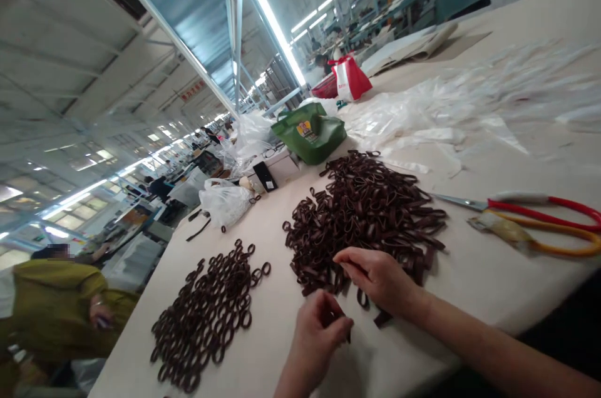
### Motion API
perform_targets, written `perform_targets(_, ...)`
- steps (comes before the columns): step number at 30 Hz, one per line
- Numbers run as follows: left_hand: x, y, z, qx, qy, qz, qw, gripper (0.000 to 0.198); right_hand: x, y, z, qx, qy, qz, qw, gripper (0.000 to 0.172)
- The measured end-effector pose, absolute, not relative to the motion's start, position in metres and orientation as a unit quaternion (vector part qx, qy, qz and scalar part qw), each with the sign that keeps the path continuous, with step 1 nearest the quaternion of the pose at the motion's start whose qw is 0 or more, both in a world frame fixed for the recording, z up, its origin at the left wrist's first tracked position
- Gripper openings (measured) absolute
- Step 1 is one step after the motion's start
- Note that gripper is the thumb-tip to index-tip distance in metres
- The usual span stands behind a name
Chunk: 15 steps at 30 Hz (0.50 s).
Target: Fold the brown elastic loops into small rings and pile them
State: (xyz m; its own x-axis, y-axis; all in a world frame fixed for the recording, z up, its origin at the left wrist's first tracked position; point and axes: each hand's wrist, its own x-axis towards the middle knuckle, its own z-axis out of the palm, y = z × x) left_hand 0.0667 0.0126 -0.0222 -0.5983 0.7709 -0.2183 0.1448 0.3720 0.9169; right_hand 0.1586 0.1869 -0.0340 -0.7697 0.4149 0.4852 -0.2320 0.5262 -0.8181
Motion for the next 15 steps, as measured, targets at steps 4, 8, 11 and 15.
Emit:
perform_targets(4,0.048,0.040,-0.023,0.252,0.647,0.654,0.301,0.045,0.154,0.183,-0.040,-0.042,-0.785,0.559,0.264,0.027)
perform_targets(8,0.051,0.059,-0.023,0.230,0.616,0.704,0.269,0.053,0.147,0.183,-0.052,-0.042,-0.753,0.626,0.198,0.036)
perform_targets(11,0.059,0.063,-0.021,0.215,0.611,0.714,0.264,0.057,0.148,0.191,-0.057,-0.085,-0.765,0.605,0.203,0.037)
perform_targets(15,0.071,0.058,-0.017,0.208,0.636,0.701,0.248,0.053,0.150,0.206,-0.070,-0.146,-0.797,0.531,0.250,0.033)
